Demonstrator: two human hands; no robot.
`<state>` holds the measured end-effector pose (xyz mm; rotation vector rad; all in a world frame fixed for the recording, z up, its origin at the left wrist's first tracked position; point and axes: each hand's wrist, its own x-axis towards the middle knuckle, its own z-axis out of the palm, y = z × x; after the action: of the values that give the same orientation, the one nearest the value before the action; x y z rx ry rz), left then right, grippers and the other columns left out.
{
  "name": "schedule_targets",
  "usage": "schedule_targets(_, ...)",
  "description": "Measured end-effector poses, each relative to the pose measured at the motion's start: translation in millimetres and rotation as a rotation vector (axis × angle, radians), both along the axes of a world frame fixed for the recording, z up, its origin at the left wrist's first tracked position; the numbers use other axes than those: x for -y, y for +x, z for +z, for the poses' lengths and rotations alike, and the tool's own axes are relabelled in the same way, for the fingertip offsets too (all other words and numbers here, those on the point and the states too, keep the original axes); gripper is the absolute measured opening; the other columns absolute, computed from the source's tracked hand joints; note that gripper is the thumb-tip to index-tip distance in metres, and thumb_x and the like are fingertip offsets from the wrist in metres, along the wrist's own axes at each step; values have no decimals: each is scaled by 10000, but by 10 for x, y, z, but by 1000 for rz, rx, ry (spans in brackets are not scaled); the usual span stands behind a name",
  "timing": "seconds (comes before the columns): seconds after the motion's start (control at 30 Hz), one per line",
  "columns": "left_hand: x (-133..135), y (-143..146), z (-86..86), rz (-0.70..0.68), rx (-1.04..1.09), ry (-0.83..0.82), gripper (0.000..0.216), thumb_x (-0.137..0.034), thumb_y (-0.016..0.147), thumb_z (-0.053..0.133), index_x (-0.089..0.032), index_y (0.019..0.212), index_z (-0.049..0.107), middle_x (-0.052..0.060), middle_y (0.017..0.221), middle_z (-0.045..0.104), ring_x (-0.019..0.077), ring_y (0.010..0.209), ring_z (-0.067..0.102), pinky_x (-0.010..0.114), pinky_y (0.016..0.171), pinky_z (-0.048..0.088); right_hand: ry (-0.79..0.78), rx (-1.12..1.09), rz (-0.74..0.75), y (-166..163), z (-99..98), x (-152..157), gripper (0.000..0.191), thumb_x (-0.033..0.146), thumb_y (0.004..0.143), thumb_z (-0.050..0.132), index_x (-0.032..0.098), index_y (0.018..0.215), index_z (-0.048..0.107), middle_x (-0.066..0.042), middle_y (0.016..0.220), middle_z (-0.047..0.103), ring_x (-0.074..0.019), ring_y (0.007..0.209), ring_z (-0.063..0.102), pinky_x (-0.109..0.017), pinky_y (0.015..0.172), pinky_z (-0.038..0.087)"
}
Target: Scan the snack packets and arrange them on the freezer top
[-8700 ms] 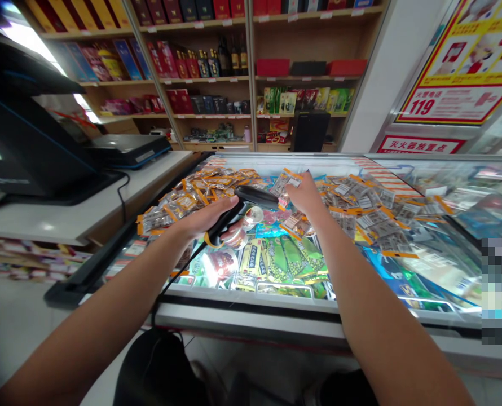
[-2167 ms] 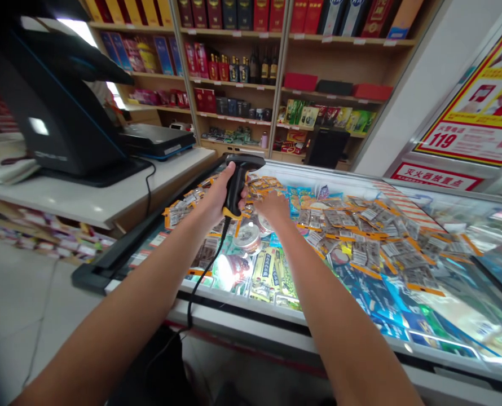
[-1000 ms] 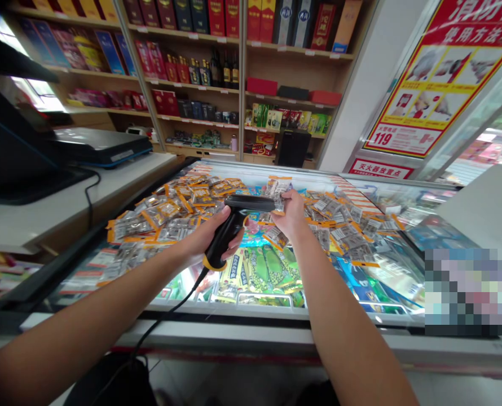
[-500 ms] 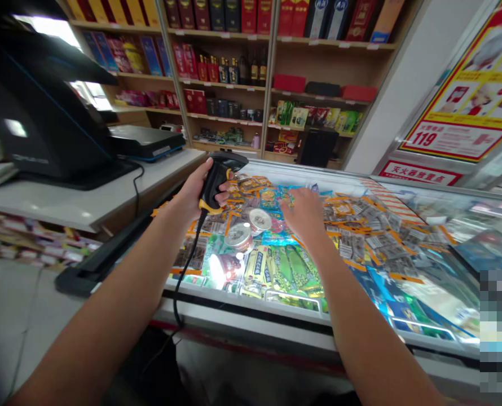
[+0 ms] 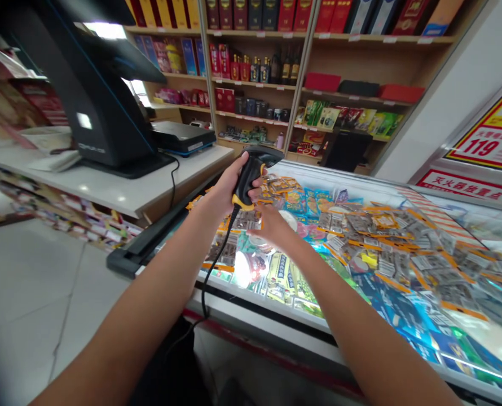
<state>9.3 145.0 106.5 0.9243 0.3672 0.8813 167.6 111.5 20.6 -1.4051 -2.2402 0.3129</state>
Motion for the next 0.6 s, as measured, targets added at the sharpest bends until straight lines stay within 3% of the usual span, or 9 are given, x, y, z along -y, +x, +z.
schedule_targets(0.1, 48, 72, 26, -12, -47, 7, 530, -647, 979, 438, -145, 892, 584, -20, 537, 526, 101, 348, 479, 211, 364, 386, -78, -206, 33, 246, 175, 76, 640, 189, 783, 779, 221, 1387, 571, -125, 1422, 594, -310, 1186, 634, -488, 1006, 539)
schedule_targets(0.17, 67, 131, 13, -24, -95, 36, 539, -663, 968, 447, -148, 898, 590, -18, 528, 520, 105, 342, 471, 215, 358, 366, -205, -307, 13, 463, 306, 150, 651, 178, 814, 728, 275, 1430, 540, -104, 1422, 602, -274, 1005, 711, -449, 827, 620)
schedule_targets(0.23, 89, 191, -23, -51, -147, 101, 546, -683, 948, 468, -155, 889, 590, -13, 527, 523, 110, 348, 478, 219, 356, 351, -337, -373, -45, 703, 398, 217, 663, 211, 843, 704, 317, 1465, 502, -93, 1293, 677, -239, 812, 737, -398, 642, 635)
schedule_targets(0.3, 127, 246, -67, -96, -198, 200, 538, -691, 927, 499, -164, 852, 575, -5, 541, 534, 110, 363, 491, 221, 360, 350, -378, -448, -105, 946, 428, 269, 630, 256, 875, 683, 335, 1471, 493, -77, 1149, 720, -231, 758, 740, -359, 563, 623)
schedule_targets(0.4, 210, 308, -127, -170, -283, 343, 529, -694, 890, 552, -171, 811, 547, -5, 571, 546, 98, 385, 496, 216, 367, 358, -301, -587, -149, 1278, 380, 329, 504, 348, 927, 641, 335, 1423, 554, -73, 1132, 707, -222, 802, 748, -340, 575, 634)
schedule_targets(0.53, 286, 355, -197, -257, -419, 476, 566, -730, 871, 548, -166, 825, 555, 7, 590, 573, 99, 398, 502, 212, 368, 366, -135, -706, -261, 1621, 308, 365, 702, 391, 914, 676, 314, 1551, 392, -35, 937, 707, -193, 660, 724, -346, 557, 625)
schedule_targets(0.6, 291, 375, -237, -281, -466, 523, 556, -708, 899, 528, -161, 802, 557, 14, 590, 576, 99, 405, 508, 207, 370, 366, -44, -769, -362, 1754, 309, 355, 692, 399, 875, 725, 249, 1493, 453, 4, 768, 670, -173, 565, 672, -329, 529, 606)
